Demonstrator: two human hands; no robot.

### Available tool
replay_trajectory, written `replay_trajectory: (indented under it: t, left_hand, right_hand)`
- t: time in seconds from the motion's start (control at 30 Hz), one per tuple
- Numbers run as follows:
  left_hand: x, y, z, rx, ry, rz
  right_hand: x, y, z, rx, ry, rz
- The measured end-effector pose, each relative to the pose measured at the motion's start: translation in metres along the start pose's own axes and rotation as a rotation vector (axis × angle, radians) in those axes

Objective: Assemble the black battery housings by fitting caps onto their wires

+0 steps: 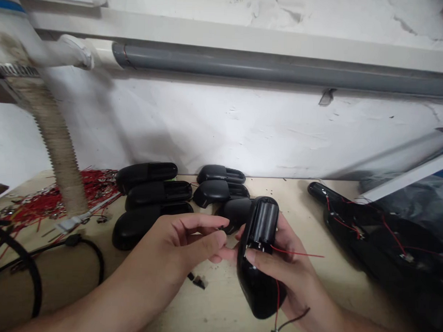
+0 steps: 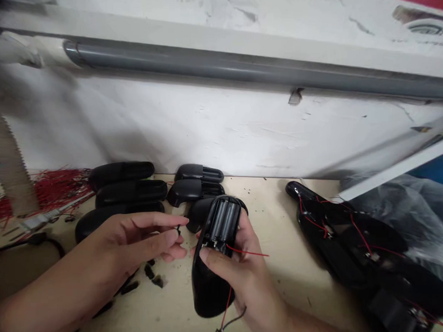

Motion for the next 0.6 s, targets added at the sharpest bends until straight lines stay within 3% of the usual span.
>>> replay_trajectory:
  t: [0.23, 0.4, 0.6]
  left_hand:
    - [-0.002, -0.013, 0.0, -0.081, -0.007, -0.127]
    - [-0.005, -0.009, 0.003, -0.035, 0.011, -0.233]
    - [0.002, -0.007, 0.004, -0.011, -0.107, -0.218]
  right_hand:
    - [-0.003, -0.003, 0.001, -0.061, 0.047, 0.076]
    - [-0.005, -0.007, 0.005, -0.094, 0.073, 0.164]
    - [-0.007, -0.006, 0.009, -0.055, 0.141, 0.261]
Point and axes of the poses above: each hand's wrist, its own z-axis away from the middle knuckle, its own y-axis out of the back of the hand, x = y × z, the point moved 7 cm from there along -z, towards the middle knuckle, and after that the axes turned 8 degrees about -x, right-handed, at the moved point
